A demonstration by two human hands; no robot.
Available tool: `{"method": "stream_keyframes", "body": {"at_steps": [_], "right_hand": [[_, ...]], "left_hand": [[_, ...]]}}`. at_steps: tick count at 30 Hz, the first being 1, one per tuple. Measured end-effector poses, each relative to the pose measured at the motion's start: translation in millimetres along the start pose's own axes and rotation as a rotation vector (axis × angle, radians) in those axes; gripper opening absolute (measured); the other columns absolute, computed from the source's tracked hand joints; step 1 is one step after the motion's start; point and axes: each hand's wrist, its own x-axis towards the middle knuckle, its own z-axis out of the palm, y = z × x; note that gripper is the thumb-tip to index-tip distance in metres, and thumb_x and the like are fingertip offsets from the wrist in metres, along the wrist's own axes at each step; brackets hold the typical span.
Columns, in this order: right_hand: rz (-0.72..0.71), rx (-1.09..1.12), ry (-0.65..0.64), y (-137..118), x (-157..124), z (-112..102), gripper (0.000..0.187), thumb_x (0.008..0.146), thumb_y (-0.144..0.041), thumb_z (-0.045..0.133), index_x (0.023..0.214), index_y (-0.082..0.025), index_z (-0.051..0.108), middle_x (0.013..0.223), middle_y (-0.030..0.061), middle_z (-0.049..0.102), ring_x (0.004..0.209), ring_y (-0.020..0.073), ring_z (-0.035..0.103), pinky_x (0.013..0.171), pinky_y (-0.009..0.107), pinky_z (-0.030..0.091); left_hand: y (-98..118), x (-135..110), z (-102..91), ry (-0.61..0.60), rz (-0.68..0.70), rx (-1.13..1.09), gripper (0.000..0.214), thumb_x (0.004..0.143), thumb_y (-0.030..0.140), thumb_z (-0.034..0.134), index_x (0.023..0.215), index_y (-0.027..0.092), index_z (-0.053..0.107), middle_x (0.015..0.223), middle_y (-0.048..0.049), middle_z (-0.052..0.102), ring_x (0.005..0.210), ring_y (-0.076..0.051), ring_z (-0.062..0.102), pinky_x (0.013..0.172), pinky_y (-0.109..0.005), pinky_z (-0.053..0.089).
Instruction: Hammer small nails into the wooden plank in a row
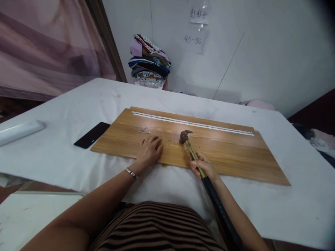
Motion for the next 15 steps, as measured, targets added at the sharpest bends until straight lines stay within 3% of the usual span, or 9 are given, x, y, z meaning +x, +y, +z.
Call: {"method": "stream_keyframes", "body": {"at_steps": [15], "right_hand": [[0.001,-0.009,0.004,-1.0,-1.8,0.8,0.043,0.069,-0.033,0.069,0.106,-0.018,0.051,0.051,-0.0104,0.052,0.028,0.0052,0.035,0.028,0.017,0.026]], "left_hand": [[-0.2,-0.3,0.6,0.012,0.008,0.017,0.037,0.094,0.036,0.045,0.122,0.022,0.065,0.131,-0.0095,0.063,0.12,-0.028,0.055,0.105,-0.045,0.037]]}}
